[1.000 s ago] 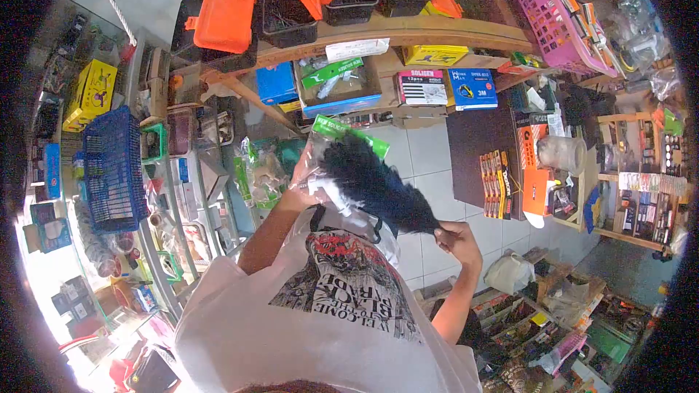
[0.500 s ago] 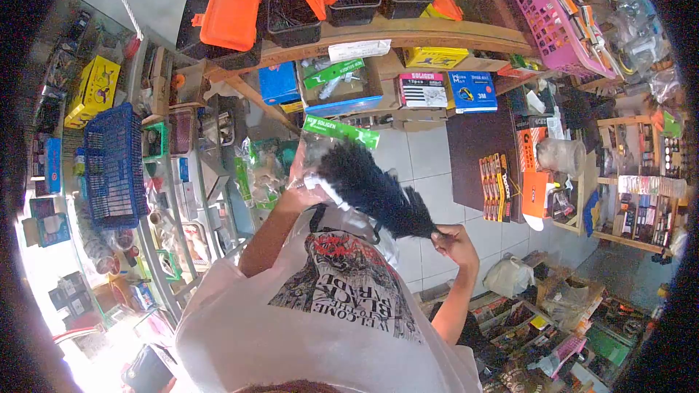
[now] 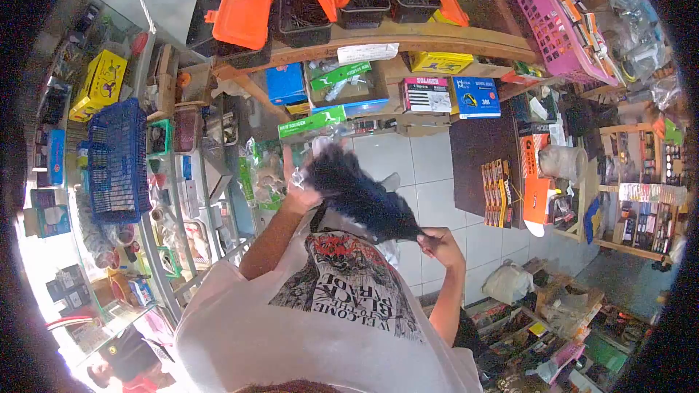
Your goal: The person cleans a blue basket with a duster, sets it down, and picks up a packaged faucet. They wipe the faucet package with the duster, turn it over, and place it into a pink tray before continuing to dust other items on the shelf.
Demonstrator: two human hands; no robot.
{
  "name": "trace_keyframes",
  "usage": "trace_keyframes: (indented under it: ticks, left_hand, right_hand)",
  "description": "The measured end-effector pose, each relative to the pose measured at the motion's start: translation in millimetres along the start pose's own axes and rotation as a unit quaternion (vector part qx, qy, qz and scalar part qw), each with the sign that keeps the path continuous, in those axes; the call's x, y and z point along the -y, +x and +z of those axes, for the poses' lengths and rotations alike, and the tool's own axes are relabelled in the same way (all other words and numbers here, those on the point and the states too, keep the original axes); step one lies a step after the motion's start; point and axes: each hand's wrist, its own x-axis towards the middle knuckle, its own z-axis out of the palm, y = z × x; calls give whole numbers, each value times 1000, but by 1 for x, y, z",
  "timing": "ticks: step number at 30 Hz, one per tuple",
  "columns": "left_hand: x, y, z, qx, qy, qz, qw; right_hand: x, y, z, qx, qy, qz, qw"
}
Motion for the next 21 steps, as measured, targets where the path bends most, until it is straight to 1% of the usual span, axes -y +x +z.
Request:
trace_keyframes:
  ticks: [1, 2, 4, 5, 7, 10, 12, 13, 14, 15, 16, 18, 19, 20, 21]
  left_hand:
    - [-1, -1, 2, 0, -41, 4, 999]
    - [-2, -1, 5, 0, -82, 7, 997]
    - [-1, -1, -1, -10, -67, 16, 998]
    - [3, -1, -2, 37, -37, 24, 998]
    - [2, 0, -14, 58, -5, 34, 998]
    - [6, -1, -11, 82, 9, 50, 995]
    - [8, -5, 0, 70, -25, 46, 996]
    - [9, -3, -4, 62, -15, 54, 996]
    - [10, -2, -7, 55, -4, 61, 997]
    - [11, -1, -11, 47, 7, 67, 997]
    - [10, -1, -19, 14, 15, 70, 997]
    - [9, -2, -5, 18, 5, 60, 998]
    - [11, -4, 7, 52, -14, 47, 997]
    - [12, -3, -3, 82, 2, 58, 995]
    - [10, -1, -14, 43, -30, 52, 997]
  right_hand:
    - [-6, 3, 0, -16, 0, -15, 1000]
    - [-3, 3, 4, -9, -15, -2, 1000]
    - [4, 3, 12, 3, -46, 23, 999]
    - [4, 5, 15, 1, -43, 17, 999]
    - [3, 10, 21, -1, -37, 5, 999]
    - [2, 14, 31, 8, -29, 46, 998]
    - [-16, 18, 25, 40, -17, 22, 999]
    - [-25, 19, 20, 57, -12, 11, 998]
    - [-22, 19, 23, 25, -16, 8, 1000]
    - [-18, 18, 25, 19, -28, 12, 999]
    - [-14, 16, 27, 13, -40, 15, 999]
    - [-11, 18, 29, 16, -56, 11, 998]
    - [-12, 18, 31, 25, -59, 6, 998]
    - [-13, 18, 32, 35, -63, 1, 997]
    - [-12, 19, 30, 24, -39, 2, 999]
